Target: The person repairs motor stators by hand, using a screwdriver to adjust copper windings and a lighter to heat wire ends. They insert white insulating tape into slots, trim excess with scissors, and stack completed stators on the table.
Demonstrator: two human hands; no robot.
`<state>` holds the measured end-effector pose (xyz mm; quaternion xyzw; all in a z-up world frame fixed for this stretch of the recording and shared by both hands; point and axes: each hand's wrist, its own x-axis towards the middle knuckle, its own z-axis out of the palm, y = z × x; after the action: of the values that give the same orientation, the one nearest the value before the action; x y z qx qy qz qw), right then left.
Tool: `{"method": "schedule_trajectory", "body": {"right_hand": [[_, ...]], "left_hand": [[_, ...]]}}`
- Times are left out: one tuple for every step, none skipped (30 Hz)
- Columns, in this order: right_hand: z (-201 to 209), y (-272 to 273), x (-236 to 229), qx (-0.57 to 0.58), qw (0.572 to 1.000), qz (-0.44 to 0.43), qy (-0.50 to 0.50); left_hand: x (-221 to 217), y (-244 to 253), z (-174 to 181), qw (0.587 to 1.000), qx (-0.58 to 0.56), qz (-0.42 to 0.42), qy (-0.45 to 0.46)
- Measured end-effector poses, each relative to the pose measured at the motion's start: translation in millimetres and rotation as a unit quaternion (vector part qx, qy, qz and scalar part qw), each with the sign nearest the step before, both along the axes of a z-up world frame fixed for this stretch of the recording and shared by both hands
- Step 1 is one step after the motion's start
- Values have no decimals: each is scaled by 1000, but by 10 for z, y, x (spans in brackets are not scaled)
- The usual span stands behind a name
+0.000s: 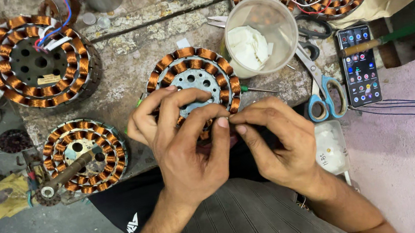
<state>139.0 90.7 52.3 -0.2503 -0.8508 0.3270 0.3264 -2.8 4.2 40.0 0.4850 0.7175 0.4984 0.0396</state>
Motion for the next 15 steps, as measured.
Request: {"method": "schedule_trajectory", "body": {"right_hand": [[-6,-4,-6,-1,1000,-4,2],[-13,0,-15,6,1000,-3,7],[-17,-4,-16,10,1000,-1,9],[-16,-6,-14,14,1000,1,11],[-8,-3,-14,22,1000,1,2],[8,1,-12,30,1000,2,-7],[25,14,-20,40,999,2,-16],[41,23,-32,67,998,3,-21],[56,28,-40,93,995,5,-26],[70,30,-45,120,992,6,-31],[90,35,-34,108,993,10,-36],[110,45,-9,96,994,15,-41],[122,44,24,82,995,19,-48],[112,46,51,88,995,-20,-37],[94,51,87,93,994,-57,-27]], "left_hand": [[-6,4,0,1000,-2,-1,0],[-15,11,-3,1000,-2,-2,3],[-12,3,-4,1000,-5,-3,4],[-5,-4,-5,1000,-8,-4,5],[0,-9,-5,1000,-7,-4,3],[6,-11,-2,1000,-6,-3,1],[4,0,0,1000,-4,-2,-1],[0,8,4,1000,-4,-1,1],[1,10,10,1000,-6,0,2],[2,13,15,1000,-7,1,3],[8,18,21,1000,-4,5,6],[18,25,26,1000,0,10,9],[31,19,32,1000,2,14,11],[33,18,30,1000,-3,15,11],[40,18,25,1000,-8,16,10]]}}
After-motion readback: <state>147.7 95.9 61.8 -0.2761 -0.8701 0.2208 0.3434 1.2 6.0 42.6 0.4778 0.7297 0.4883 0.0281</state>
